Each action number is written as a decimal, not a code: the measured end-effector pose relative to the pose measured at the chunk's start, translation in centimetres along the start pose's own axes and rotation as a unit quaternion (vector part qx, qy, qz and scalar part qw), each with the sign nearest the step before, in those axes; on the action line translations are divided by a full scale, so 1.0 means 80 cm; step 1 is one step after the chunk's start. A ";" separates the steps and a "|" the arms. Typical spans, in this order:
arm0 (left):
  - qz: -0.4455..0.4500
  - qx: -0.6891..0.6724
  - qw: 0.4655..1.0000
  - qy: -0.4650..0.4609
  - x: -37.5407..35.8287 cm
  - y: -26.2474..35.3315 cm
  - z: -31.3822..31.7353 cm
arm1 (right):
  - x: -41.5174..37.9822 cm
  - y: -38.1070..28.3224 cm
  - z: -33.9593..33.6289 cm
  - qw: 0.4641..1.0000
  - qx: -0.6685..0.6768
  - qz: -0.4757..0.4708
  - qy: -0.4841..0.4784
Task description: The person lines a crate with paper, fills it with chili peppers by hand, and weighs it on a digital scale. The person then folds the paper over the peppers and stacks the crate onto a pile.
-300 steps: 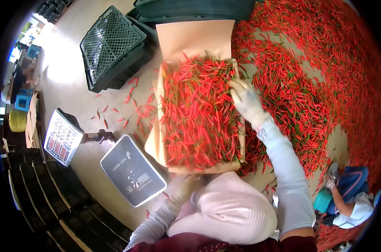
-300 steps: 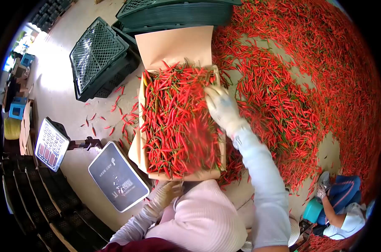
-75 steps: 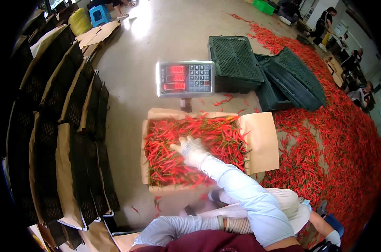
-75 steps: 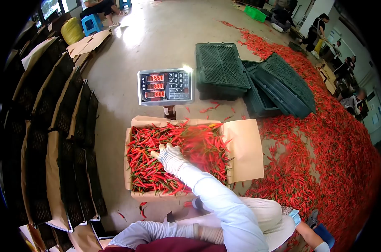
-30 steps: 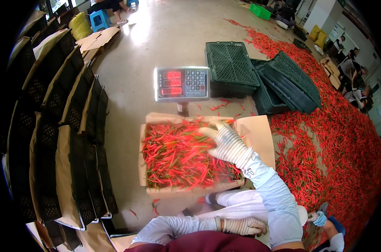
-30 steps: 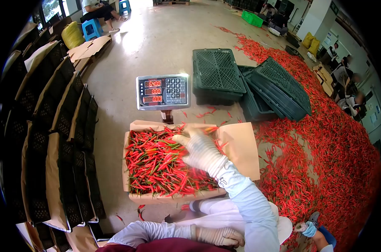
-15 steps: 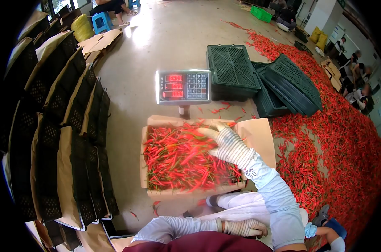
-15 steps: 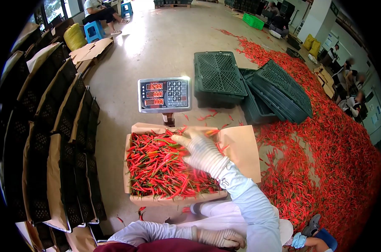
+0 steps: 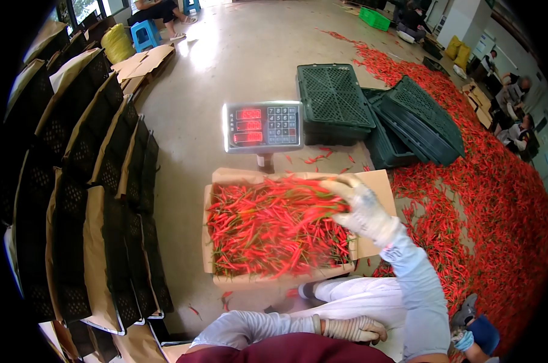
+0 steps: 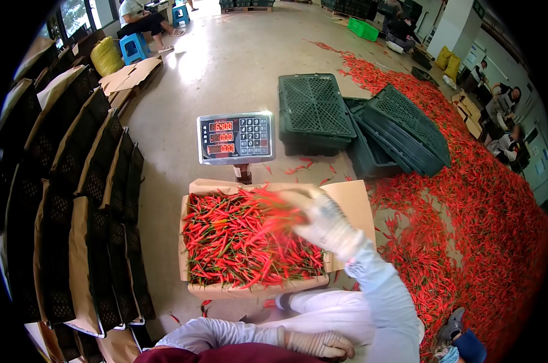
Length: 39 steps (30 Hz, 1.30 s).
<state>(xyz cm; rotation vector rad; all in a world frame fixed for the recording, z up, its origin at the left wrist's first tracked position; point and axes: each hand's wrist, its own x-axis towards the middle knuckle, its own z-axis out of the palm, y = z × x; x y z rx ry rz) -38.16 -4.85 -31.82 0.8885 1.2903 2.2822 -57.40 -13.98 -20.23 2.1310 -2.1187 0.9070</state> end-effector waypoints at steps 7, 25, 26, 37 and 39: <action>-0.047 -0.026 0.999 0.011 -0.002 0.017 0.001 | -0.173 0.041 -0.149 0.961 -0.206 0.184 0.034; 0.021 0.059 0.998 0.001 0.011 -0.010 0.004 | -0.092 -0.009 0.076 0.925 -0.102 0.127 -0.342; -0.024 0.032 0.999 0.012 0.010 -0.011 0.007 | -0.078 -0.018 0.103 0.916 -0.121 0.122 -0.362; 0.076 0.086 0.991 0.065 -0.003 -0.011 -0.002 | -0.035 0.004 0.201 0.908 -0.120 0.102 -0.388; 0.077 0.123 0.987 0.063 -0.003 -0.006 -0.006 | -0.037 0.006 0.207 0.919 -0.127 0.083 -0.364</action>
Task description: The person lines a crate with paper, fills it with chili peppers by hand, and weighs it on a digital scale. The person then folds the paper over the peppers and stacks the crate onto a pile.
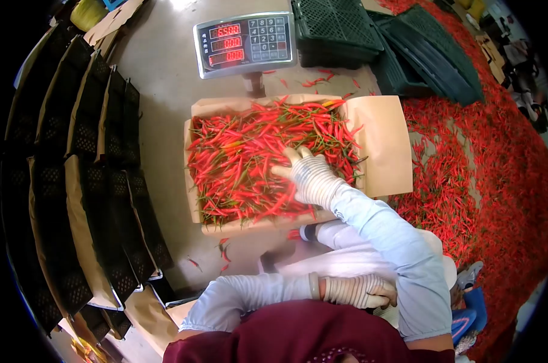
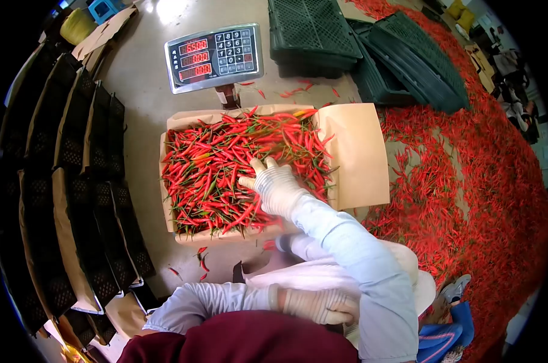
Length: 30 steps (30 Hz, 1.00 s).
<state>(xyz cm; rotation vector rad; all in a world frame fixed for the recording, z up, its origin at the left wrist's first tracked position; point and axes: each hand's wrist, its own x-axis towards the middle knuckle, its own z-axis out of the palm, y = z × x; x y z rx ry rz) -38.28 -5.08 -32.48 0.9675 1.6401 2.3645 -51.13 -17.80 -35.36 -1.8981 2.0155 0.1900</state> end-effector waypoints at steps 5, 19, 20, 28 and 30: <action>0.065 0.033 0.997 0.000 0.001 -0.020 0.010 | 0.009 0.002 0.010 0.998 -0.056 -0.021 0.033; -0.090 -0.141 0.986 -0.018 -0.004 0.003 0.012 | -0.027 0.036 -0.090 0.976 0.058 -0.047 0.204; -0.080 -0.134 0.988 -0.020 -0.004 0.002 0.012 | -0.031 0.036 -0.094 0.974 0.064 -0.040 0.214; -0.087 -0.132 0.987 -0.023 -0.004 0.005 0.014 | -0.048 0.034 -0.115 0.963 0.097 -0.048 0.248; -0.087 -0.132 0.987 -0.019 -0.005 0.001 0.016 | -0.052 0.031 -0.119 0.960 0.106 -0.044 0.256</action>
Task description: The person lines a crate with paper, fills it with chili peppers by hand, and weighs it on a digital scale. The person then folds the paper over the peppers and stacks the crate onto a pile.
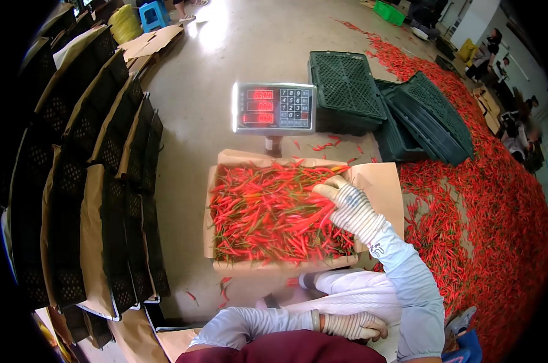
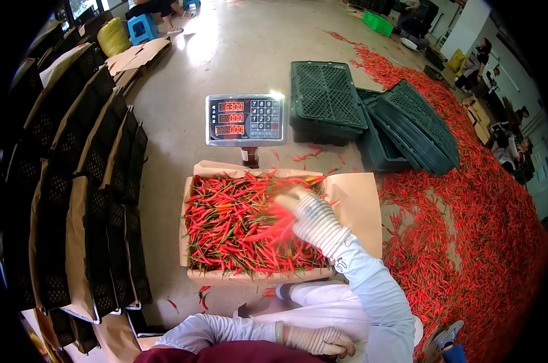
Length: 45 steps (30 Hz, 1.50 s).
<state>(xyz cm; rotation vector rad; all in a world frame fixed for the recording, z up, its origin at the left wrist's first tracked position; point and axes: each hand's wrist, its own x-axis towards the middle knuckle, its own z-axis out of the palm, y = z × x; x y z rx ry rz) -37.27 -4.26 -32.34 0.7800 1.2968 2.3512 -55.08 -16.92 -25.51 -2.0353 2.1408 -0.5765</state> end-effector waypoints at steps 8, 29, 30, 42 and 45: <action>0.006 -0.014 1.000 -0.004 0.001 0.000 0.000 | -0.002 0.002 -0.003 1.000 0.004 -0.007 0.022; 0.022 0.059 0.998 -0.009 -0.001 0.009 -0.007 | -0.405 0.177 -0.196 0.908 -0.206 0.354 0.084; 0.023 0.055 0.998 -0.008 -0.002 0.021 -0.009 | -0.428 0.184 -0.203 0.880 -0.248 0.405 0.028; 0.016 0.053 0.998 -0.014 -0.001 0.009 -0.009 | -0.123 0.044 0.026 0.975 -0.015 0.135 -0.177; 0.071 0.069 0.995 -0.007 -0.001 0.002 -0.008 | -0.068 -0.008 0.092 0.932 -0.076 0.261 -0.239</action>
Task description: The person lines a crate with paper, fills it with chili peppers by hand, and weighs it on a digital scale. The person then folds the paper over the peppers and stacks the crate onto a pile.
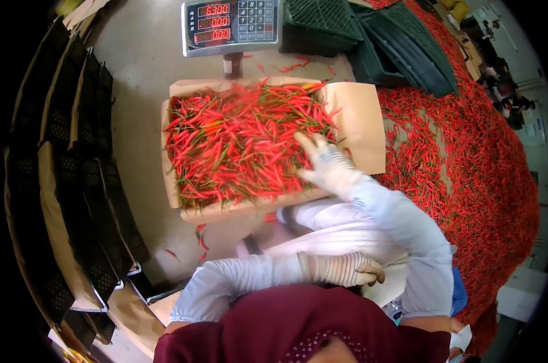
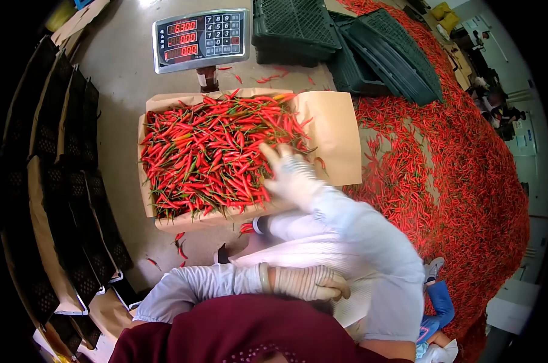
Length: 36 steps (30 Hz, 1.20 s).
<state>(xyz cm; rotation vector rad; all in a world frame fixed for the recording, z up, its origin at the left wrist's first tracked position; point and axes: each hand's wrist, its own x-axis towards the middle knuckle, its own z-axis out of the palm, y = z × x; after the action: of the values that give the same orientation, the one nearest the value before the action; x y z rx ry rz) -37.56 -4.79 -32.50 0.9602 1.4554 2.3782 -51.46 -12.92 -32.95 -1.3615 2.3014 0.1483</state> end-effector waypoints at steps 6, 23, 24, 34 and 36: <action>0.098 0.082 0.992 0.011 0.000 -0.012 -0.006 | 0.041 -0.018 0.070 0.996 0.024 0.061 0.065; 0.001 0.007 1.000 -0.023 0.002 -0.003 -0.002 | -0.004 0.037 -0.078 0.918 0.344 -0.039 0.194; -0.001 0.013 1.000 -0.022 0.002 -0.004 -0.001 | -0.012 0.033 -0.087 0.896 0.399 -0.036 0.193; -0.066 -0.052 0.996 -0.021 -0.003 0.004 -0.001 | -0.042 0.052 -0.097 0.881 0.414 -0.052 0.224; -0.067 -0.060 0.996 -0.020 -0.002 0.011 -0.001 | -0.048 0.065 -0.091 0.874 0.424 -0.042 0.233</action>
<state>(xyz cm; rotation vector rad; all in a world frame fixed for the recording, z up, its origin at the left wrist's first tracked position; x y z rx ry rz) -37.32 -5.33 -31.86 0.8492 1.3031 2.3065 -56.70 -9.49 -25.51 -1.0590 2.1772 -1.1973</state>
